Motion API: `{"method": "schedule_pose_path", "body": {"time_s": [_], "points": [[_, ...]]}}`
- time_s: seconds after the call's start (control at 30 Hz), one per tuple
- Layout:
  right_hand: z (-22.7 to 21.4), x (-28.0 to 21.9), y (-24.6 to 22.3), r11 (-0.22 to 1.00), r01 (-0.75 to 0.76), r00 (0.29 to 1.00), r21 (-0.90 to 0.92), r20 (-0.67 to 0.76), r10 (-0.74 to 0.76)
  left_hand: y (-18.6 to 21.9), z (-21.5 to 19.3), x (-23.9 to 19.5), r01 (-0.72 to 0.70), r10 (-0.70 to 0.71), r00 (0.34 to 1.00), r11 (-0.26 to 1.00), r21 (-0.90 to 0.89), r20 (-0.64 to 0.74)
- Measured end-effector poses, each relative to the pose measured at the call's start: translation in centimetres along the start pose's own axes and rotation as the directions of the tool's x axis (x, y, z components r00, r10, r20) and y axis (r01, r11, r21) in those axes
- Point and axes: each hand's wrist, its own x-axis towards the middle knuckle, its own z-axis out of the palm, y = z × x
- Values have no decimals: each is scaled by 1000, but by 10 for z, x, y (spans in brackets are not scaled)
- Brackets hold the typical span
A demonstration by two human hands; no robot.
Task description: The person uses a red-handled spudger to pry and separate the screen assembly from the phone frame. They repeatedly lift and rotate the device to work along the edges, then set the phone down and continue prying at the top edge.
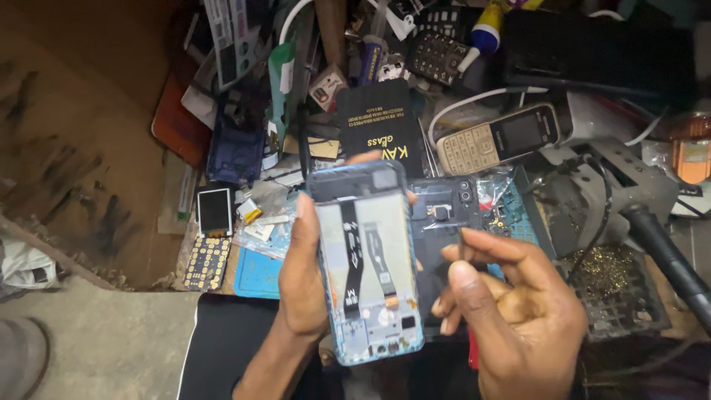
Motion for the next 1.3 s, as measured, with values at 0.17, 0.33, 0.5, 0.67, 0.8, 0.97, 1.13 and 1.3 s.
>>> {"method": "schedule_pose_path", "body": {"time_s": [0.17,0.33,0.5,0.67,0.8,0.97,1.13,1.3], "points": [[5,-7,4,995,96,995,-20,6,-96,-6,1,-2,-86,87,992,996,12,-93],[3,-11,8,988,155,988,-11,23,-154,-9,7,-5,-177,188,978,977,115,-95],[0,-14,10,987,162,987,-8,1,-162,-15,6,-4,-248,318,937,897,367,-143],[-2,-22,8,962,271,962,-29,47,-269,-18,7,-8,-281,403,905,808,518,-137],[-2,-24,-1,969,245,968,2,61,-245,-20,12,-11,-280,412,895,817,504,-170],[1,-22,-15,981,184,982,-65,46,-181,-18,17,-11,-284,427,886,808,516,-182],[3,-14,-25,976,173,983,-133,88,-163,-16,20,-11,-289,437,880,803,522,-185],[5,-10,-32,954,205,976,-218,120,-182,-15,23,-12,-280,450,875,772,571,-179]]}}
